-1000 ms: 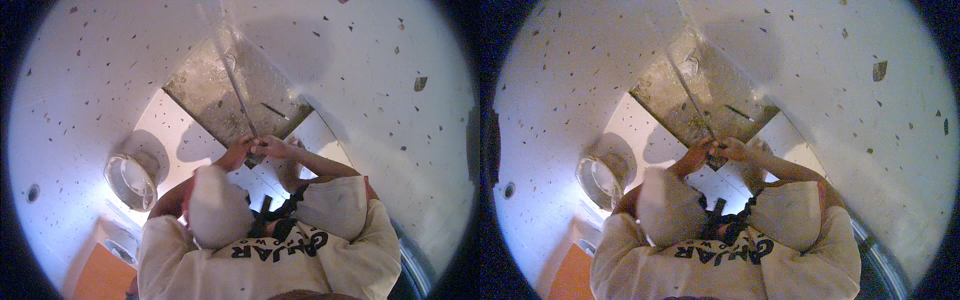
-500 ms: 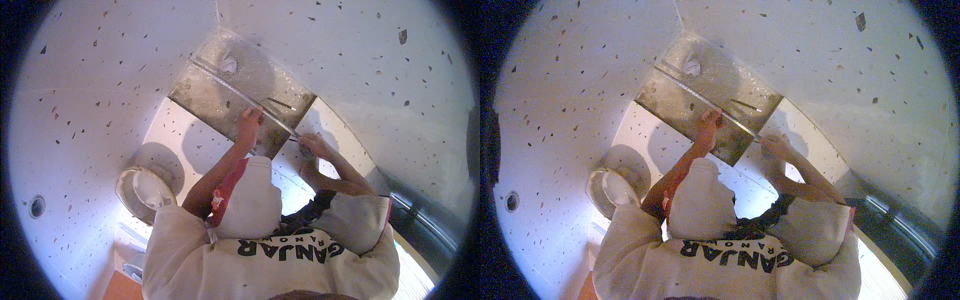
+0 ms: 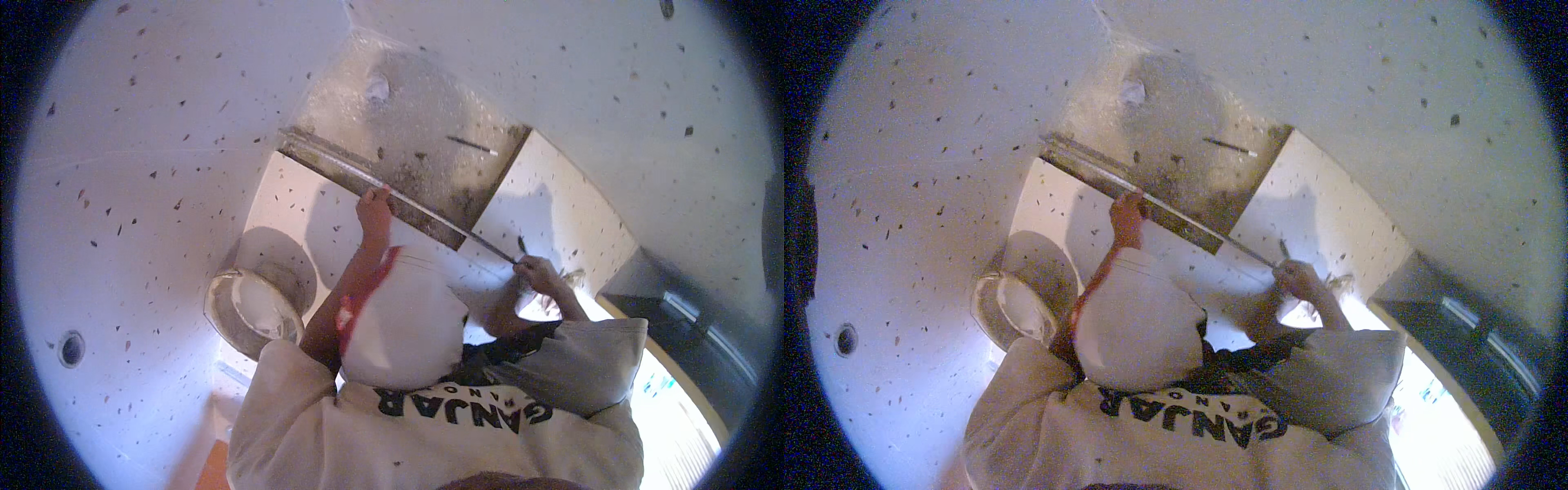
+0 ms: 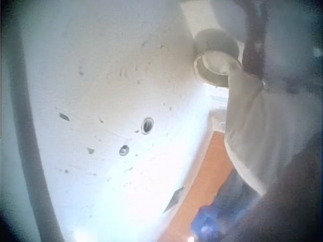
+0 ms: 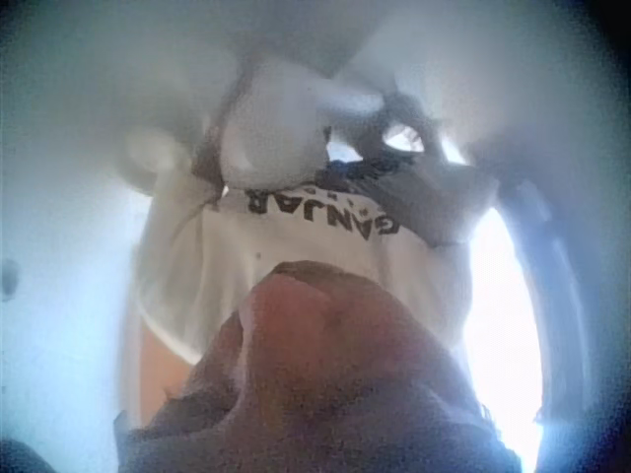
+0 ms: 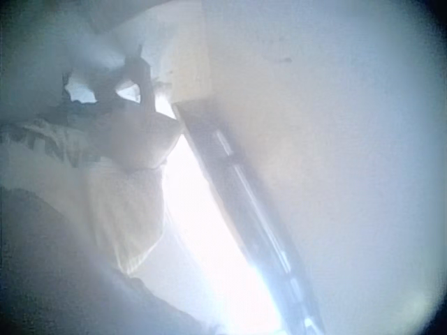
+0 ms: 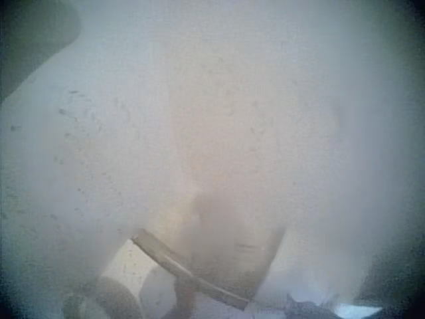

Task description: The person measures and marks a large white terrazzo tile using a red spirit level and a black marker. They also use a tape measure to measure a gap in the floor and transfer those measurements to the tile to prepare it for cutting.

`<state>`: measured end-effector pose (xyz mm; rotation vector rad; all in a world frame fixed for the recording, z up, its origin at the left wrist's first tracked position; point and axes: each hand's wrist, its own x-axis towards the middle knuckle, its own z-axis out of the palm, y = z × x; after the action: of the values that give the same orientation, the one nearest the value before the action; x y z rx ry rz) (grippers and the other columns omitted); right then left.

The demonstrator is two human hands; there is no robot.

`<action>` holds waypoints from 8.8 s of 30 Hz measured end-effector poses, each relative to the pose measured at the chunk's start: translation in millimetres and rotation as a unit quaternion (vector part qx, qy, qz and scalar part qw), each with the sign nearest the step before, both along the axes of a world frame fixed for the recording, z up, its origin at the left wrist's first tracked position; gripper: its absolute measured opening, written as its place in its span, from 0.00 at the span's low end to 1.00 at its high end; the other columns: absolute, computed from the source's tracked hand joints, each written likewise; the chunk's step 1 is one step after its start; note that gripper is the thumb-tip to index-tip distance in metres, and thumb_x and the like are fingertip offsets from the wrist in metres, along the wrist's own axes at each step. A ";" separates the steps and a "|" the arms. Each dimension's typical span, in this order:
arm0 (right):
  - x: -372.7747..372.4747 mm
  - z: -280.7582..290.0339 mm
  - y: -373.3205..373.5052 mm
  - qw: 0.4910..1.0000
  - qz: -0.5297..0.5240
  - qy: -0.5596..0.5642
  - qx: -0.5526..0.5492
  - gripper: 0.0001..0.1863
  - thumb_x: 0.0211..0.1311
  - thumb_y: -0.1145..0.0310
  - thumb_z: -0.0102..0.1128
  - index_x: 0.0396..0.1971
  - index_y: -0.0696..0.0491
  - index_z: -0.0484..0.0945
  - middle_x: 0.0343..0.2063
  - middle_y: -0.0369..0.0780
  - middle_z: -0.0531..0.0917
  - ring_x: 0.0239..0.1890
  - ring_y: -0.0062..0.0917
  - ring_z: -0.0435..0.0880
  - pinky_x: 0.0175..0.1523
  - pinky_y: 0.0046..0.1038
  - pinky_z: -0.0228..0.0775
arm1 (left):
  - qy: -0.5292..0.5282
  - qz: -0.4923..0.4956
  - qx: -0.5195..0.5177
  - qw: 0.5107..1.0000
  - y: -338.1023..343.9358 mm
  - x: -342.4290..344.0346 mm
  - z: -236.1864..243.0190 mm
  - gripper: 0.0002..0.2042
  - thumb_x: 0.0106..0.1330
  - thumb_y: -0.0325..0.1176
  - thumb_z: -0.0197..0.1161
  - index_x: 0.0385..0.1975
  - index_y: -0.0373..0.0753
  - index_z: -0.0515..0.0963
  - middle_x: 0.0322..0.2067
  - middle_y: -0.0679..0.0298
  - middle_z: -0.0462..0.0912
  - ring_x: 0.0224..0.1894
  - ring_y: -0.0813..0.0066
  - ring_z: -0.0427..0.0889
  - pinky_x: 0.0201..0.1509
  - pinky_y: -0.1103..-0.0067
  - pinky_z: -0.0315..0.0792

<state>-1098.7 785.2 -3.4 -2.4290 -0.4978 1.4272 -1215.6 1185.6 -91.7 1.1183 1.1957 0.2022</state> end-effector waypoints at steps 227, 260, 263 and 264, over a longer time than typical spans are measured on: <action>142.3 0.9 -86.0 0.951 -0.235 -0.199 0.006 0.19 0.63 0.55 0.61 0.37 0.58 0.84 0.27 0.47 0.85 0.28 0.31 0.83 0.38 0.33 0.75 | -0.076 -0.612 0.518 0.592 32.7 293.1 8.2 0.14 0.66 0.36 0.56 0.40 0.31 0.80 0.41 0.43 0.80 0.51 0.45 0.76 0.59 0.59 0.70; 193.5 0.6 -61.5 0.942 -0.185 -0.252 -0.125 0.23 0.62 0.39 0.55 0.40 0.42 0.84 0.34 0.42 0.87 0.39 0.41 0.86 0.46 0.42 0.76 | -0.093 -0.515 0.535 0.663 21.0 299.8 -26.8 0.13 0.66 0.34 0.61 0.43 0.29 0.77 0.48 0.43 0.76 0.52 0.41 0.76 0.57 0.59 0.72; 194.8 -2.3 -62.7 0.939 -0.183 -0.259 -0.133 0.22 0.62 0.40 0.54 0.40 0.42 0.84 0.35 0.42 0.87 0.40 0.41 0.86 0.46 0.42 0.75 | -0.099 -0.503 0.539 0.668 22.0 300.0 -30.6 0.13 0.66 0.33 0.62 0.42 0.29 0.77 0.48 0.43 0.76 0.51 0.41 0.76 0.56 0.60 0.72; 194.2 0.1 -60.5 0.938 -0.176 -0.264 -0.138 0.22 0.62 0.40 0.54 0.41 0.41 0.84 0.35 0.42 0.87 0.40 0.41 0.86 0.46 0.42 0.75 | -0.099 -0.500 0.539 0.670 19.3 300.5 -26.1 0.13 0.66 0.33 0.62 0.41 0.29 0.77 0.48 0.43 0.76 0.51 0.41 0.76 0.56 0.60 0.72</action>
<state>-904.5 724.7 -3.3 -2.9376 0.0536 0.7282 -915.1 1204.9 -117.7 2.5606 -0.0212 0.1532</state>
